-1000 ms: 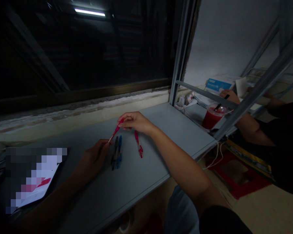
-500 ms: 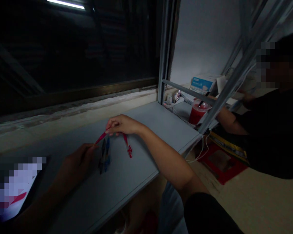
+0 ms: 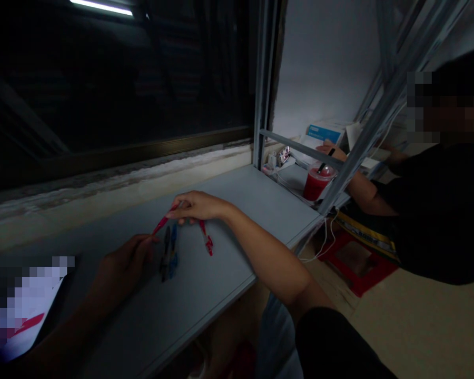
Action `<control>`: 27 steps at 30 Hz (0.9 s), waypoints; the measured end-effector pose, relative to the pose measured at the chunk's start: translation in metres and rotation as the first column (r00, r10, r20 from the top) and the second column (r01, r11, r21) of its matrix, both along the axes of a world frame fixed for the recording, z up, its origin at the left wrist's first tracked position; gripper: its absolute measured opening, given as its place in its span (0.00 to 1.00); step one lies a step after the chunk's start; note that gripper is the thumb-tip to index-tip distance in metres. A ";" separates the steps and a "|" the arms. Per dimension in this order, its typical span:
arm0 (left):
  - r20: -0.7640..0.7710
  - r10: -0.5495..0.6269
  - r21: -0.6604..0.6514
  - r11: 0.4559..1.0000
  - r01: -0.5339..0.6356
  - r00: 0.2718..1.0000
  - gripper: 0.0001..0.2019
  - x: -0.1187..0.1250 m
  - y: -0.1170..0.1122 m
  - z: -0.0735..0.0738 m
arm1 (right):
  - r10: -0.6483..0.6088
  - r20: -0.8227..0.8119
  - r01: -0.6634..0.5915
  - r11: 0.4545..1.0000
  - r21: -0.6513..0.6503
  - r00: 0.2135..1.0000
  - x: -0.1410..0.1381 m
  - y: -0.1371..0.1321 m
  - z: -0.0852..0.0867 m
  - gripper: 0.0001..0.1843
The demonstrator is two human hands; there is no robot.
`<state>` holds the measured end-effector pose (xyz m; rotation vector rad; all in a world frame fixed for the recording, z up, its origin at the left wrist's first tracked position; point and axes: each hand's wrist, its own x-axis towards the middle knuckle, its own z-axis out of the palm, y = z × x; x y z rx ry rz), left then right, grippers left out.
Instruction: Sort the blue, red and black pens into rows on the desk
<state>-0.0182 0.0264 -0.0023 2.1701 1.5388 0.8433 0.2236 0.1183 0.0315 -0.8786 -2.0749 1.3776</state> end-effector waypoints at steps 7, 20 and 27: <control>0.013 -0.049 -0.009 0.999 0.049 0.999 0.20 0.000 -0.002 -0.001 | 0.075 -0.054 -0.077 0.996 -0.038 0.996 -0.001 -0.001 0.006 0.08; -0.051 -0.060 -0.007 0.998 0.060 0.997 0.23 0.002 -0.005 -0.003 | -0.047 0.005 0.046 0.996 0.073 0.999 -0.008 -0.004 0.001 0.29; -0.008 -0.141 0.115 0.983 0.141 0.990 0.27 0.007 -0.015 -0.005 | -0.194 -0.023 0.193 0.980 -0.053 0.981 -0.014 -0.006 0.004 0.23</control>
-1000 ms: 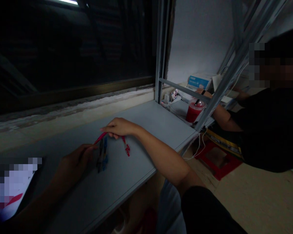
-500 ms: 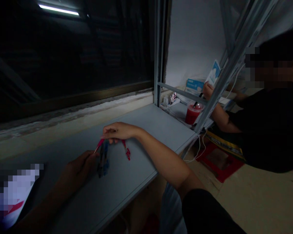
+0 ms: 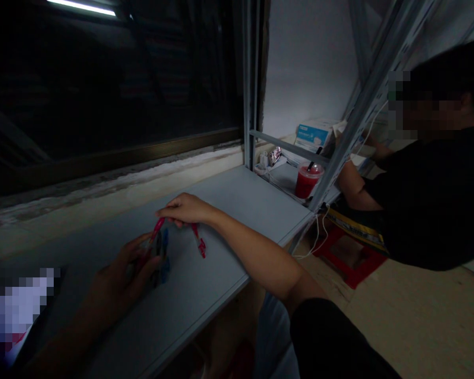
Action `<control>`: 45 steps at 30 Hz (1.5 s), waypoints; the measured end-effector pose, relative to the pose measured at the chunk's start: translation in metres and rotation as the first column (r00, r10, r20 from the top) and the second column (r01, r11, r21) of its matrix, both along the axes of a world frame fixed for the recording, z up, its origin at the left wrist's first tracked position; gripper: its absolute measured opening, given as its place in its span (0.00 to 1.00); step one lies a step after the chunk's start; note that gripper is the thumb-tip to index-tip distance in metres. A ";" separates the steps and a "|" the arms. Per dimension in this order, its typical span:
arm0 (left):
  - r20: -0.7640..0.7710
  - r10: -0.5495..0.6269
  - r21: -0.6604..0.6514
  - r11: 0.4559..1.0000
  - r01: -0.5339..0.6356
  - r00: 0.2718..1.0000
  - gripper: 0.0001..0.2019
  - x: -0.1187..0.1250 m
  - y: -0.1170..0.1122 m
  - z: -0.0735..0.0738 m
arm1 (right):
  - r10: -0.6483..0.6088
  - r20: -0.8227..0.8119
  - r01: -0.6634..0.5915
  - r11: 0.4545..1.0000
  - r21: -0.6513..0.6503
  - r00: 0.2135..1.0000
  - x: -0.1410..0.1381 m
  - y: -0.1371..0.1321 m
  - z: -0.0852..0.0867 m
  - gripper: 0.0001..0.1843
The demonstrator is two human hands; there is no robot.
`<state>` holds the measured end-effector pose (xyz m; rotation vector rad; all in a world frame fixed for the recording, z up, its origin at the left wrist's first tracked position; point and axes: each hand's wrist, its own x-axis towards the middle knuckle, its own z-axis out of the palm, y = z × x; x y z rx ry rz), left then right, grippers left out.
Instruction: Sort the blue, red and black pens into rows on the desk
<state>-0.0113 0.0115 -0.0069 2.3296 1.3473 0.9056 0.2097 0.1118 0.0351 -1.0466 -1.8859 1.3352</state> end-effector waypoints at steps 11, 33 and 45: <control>-0.102 -0.313 0.069 0.945 0.321 0.944 0.15 0.014 -0.015 -0.003 | 0.095 0.255 -0.088 0.995 -0.040 0.962 0.008 -0.004 0.004 0.18; -0.138 -0.348 0.053 0.932 0.358 0.927 0.14 0.018 -0.012 -0.005 | 0.104 0.228 -0.064 0.983 -0.174 0.968 0.016 0.001 0.006 0.15; -0.156 -0.342 0.250 0.894 0.373 0.926 0.12 0.018 -0.013 -0.009 | 0.092 0.293 -0.041 0.984 -0.176 0.952 0.017 -0.001 0.009 0.15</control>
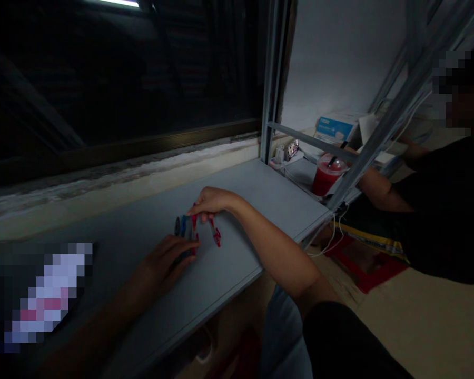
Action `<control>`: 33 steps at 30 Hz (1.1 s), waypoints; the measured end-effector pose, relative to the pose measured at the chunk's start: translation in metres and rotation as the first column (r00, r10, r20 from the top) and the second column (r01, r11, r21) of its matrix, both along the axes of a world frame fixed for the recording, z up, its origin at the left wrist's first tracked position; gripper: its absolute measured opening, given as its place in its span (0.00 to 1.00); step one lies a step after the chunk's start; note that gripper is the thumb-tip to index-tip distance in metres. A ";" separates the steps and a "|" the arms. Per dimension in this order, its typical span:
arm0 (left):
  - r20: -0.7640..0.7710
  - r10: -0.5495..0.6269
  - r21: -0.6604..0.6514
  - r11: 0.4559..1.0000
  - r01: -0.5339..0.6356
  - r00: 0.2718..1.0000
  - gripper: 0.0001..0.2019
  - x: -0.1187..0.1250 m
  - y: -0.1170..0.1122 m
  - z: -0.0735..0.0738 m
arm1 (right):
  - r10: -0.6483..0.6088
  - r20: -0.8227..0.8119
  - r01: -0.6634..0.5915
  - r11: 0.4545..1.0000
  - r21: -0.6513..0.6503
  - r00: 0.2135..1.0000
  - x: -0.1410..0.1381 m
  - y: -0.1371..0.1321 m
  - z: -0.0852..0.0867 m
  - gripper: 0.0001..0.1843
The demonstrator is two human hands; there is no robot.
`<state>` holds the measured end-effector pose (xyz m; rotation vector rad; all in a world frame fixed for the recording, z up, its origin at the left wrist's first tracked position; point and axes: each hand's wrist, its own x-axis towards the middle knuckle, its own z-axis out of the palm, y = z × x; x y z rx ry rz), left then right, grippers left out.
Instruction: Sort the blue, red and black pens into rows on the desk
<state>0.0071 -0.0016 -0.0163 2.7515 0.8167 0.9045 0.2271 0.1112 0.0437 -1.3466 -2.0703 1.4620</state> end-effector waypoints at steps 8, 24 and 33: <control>0.060 -0.010 0.079 0.997 0.006 0.998 0.09 0.006 -0.003 0.008 | -0.001 0.046 0.001 1.000 0.007 0.999 0.001 -0.001 0.001 0.16; 0.036 -0.040 0.006 0.999 0.039 0.999 0.09 0.003 -0.001 0.003 | 0.026 0.123 -0.031 0.999 0.040 0.992 0.000 -0.002 -0.003 0.17; 0.058 -0.065 0.015 0.998 0.064 0.996 0.08 0.004 0.002 0.005 | 0.030 0.137 -0.035 0.999 0.032 0.990 0.000 -0.001 -0.003 0.16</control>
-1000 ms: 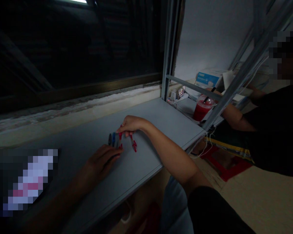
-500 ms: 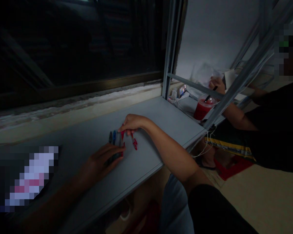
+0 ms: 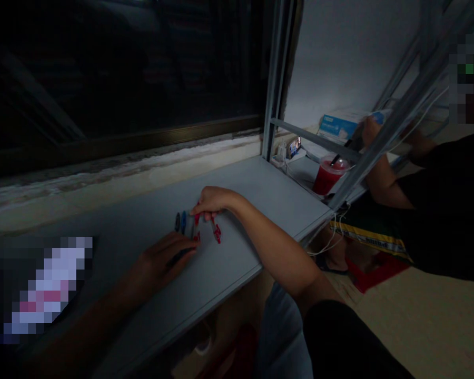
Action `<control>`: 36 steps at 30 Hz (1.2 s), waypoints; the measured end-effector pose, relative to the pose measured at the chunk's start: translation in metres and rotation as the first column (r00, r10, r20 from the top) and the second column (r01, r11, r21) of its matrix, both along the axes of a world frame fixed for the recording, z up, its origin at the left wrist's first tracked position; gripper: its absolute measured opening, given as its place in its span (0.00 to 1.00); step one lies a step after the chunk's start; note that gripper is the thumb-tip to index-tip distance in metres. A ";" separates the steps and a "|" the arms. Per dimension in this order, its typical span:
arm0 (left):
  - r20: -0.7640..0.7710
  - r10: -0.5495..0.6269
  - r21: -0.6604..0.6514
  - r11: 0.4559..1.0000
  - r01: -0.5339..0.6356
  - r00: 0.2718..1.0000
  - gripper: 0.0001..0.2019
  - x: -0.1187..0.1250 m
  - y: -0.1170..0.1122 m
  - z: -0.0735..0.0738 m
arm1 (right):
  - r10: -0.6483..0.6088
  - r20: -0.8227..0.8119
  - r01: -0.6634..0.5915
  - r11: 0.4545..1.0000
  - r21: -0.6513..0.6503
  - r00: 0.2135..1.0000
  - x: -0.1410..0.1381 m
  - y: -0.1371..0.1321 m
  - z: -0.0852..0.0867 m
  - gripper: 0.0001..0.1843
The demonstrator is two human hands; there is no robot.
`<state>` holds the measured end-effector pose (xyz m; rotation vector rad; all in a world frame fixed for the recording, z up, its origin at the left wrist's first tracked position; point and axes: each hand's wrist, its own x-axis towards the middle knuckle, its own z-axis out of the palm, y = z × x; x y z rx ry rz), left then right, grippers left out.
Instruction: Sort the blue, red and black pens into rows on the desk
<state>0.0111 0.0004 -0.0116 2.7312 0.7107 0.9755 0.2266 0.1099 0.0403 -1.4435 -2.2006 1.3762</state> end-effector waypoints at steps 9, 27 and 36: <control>-0.005 -0.018 -0.028 0.999 0.018 1.000 0.08 0.000 -0.002 -0.004 | 0.024 0.027 -0.024 1.000 -0.009 0.999 -0.002 -0.003 0.003 0.17; -0.035 -0.030 -0.020 0.999 0.029 0.999 0.06 0.002 0.001 -0.008 | 0.029 0.068 -0.032 0.998 0.047 0.997 -0.002 -0.004 0.000 0.17; -0.068 -0.027 -0.063 0.998 0.022 0.997 0.08 0.003 0.000 -0.009 | 0.030 0.083 -0.034 0.998 0.052 0.996 -0.004 -0.004 -0.002 0.16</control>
